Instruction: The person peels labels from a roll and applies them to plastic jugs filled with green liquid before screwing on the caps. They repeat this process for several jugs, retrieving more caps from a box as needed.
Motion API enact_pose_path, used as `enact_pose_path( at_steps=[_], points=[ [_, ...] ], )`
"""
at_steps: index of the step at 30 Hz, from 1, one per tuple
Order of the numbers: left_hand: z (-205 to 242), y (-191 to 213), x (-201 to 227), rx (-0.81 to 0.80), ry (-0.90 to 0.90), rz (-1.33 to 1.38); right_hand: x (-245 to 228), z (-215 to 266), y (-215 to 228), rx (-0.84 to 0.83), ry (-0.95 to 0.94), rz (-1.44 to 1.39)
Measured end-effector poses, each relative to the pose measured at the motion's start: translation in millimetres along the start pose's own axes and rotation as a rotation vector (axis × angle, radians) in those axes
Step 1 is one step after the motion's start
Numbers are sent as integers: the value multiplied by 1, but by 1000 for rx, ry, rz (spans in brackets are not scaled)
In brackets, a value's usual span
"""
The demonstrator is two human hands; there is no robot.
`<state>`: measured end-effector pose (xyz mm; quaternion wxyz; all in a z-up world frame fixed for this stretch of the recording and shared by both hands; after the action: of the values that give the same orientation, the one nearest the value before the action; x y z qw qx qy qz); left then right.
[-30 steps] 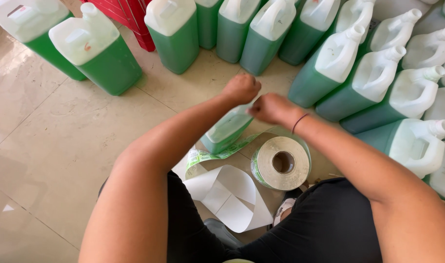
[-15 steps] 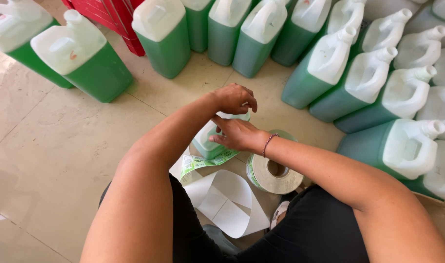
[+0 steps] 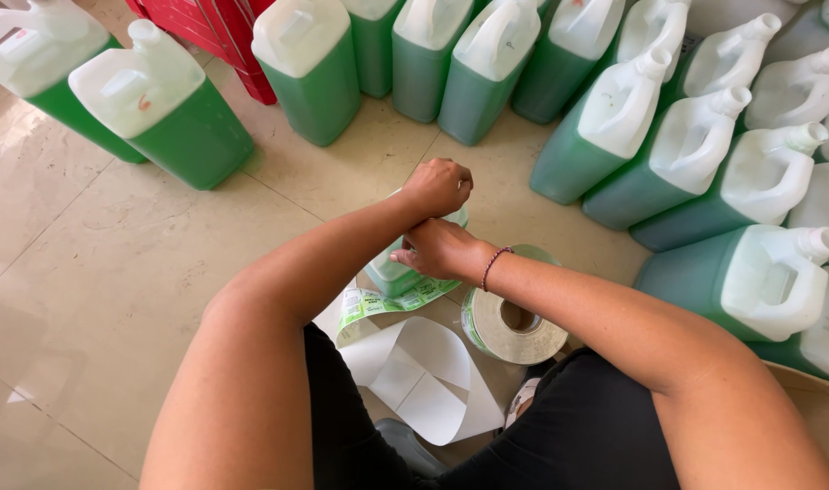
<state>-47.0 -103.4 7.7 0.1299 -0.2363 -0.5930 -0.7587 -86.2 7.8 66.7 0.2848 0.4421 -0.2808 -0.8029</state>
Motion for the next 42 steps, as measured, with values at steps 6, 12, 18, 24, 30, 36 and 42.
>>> enact_pose_path(
  at_steps=[6,12,18,24,30,36,42],
  points=[
    [18,21,24,-194,-311,1,-13,8,10,16,5,-19],
    [18,31,21,-122,-369,48,17,6,32,140,39,110],
    [48,34,-26,-27,-121,-40,31,40,82,573,340,343],
    [64,-7,-51,-433,237,97,71,-2,69,384,166,340],
    [85,-15,-51,-321,329,707,68,-2,77,369,82,325],
    [88,-10,-41,-306,386,634,68,-1,73,295,66,463],
    [92,-2,-37,-283,445,509,88,-35,66,300,-258,681]
  ],
)
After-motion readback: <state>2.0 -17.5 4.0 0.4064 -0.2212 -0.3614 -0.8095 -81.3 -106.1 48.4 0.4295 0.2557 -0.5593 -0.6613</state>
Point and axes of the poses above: each hand's wrist, its own z-axis away from the middle knuckle, its own y-axis out of the back of the hand, x = y × z, the point moved 8 cm from there along -z, towards the middle knuckle, and after that the axes turned 12 degrees about -x, right-handed, at the moved point
